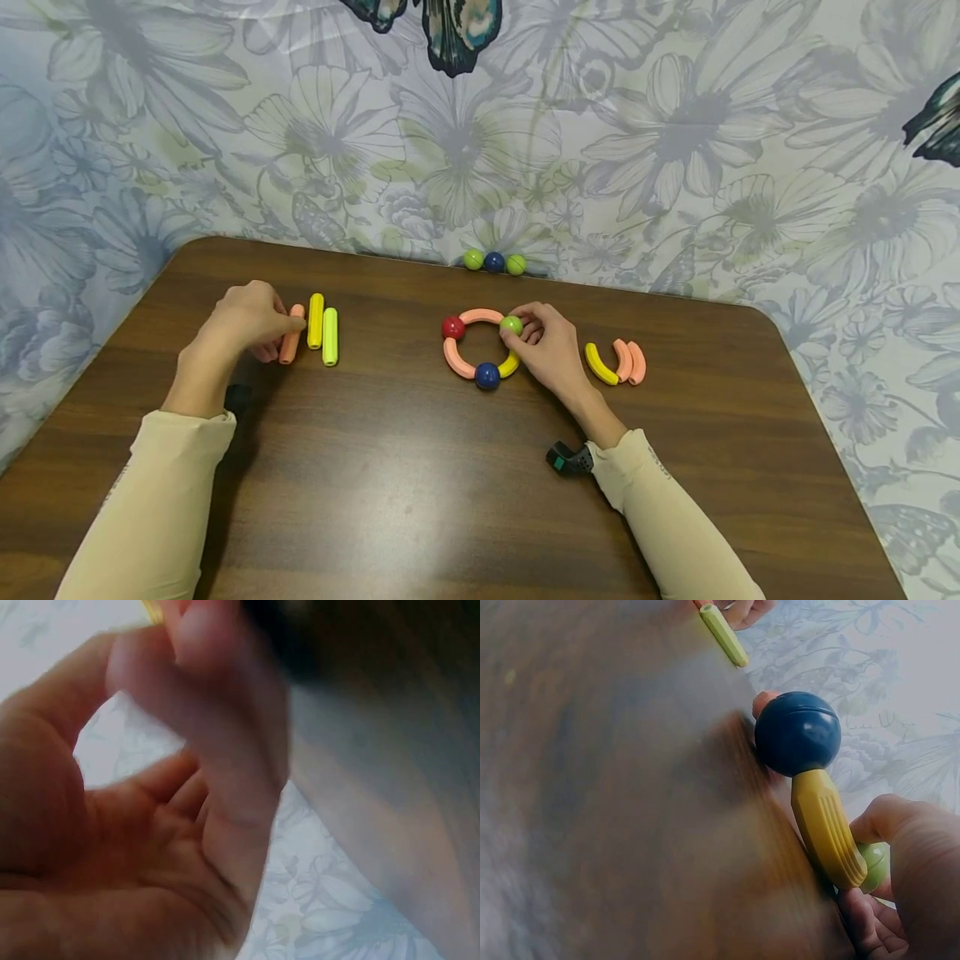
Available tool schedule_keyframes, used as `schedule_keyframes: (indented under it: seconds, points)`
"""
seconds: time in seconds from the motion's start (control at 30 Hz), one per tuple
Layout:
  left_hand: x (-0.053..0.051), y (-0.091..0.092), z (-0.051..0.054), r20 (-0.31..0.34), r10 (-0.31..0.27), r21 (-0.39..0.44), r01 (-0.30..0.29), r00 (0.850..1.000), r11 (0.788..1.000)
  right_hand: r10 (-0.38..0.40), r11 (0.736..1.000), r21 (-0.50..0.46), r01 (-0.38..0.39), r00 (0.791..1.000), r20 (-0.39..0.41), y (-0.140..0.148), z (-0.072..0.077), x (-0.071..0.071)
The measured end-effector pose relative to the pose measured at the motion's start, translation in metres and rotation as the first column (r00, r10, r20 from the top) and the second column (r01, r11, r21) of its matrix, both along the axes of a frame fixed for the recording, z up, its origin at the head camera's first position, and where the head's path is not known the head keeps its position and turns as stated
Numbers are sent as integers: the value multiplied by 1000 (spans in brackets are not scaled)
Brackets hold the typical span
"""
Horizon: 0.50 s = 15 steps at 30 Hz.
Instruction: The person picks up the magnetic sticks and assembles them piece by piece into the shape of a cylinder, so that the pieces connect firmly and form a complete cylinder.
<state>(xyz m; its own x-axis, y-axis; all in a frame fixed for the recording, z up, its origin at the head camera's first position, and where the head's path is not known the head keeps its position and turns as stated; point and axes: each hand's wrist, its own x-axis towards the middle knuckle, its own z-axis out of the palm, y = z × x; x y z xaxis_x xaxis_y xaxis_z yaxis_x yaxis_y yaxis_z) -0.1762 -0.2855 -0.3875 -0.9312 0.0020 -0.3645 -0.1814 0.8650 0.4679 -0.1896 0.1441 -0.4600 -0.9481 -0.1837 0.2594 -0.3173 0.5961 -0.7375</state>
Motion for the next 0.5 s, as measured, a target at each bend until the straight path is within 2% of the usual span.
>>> schedule_keyframes:
  seconds: [0.07, 0.13, 0.17, 0.23, 0.3, 0.37, 0.43, 0.5]
  points:
    - [1, 0, -1, -87, 25, -15, -26, 996, 1000, 1, 1000, 3, -1, 1000, 1, -1, 0, 0]
    - [2, 2, -2, -203, 70, 5, -70, 977, 998, 3, 1000, 9, -3, 1000, -3, -1, -1, 0]
    - [3, 4, -2, -267, 95, 29, -91, 959, 995, 3, 1000, 12, -3, 1000, -4, -1, -1, 0]
    - [3, 10, -1, -385, 136, 91, -109, 913, 990, 6, 1000, 15, -5, 1000, -8, -2, -1, 0]
    - [3, 20, 1, -481, 160, 154, -96, 862, 983, 6, 1000, 14, -6, 1000, -16, -2, -1, 0]
    - [2, 31, 4, -541, 160, 199, -60, 826, 978, 6, 1000, 9, -6, 1000, -23, -2, 0, 1]
    - [0, 44, 5, -577, 143, 215, -19, 804, 976, 6, 1000, 1, -6, 1000, -27, -3, 0, 1]
    - [-1, 56, 6, -595, 121, 217, 15, 794, 976, 6, 1000, -2, -7, 999, -32, -3, 0, 0]
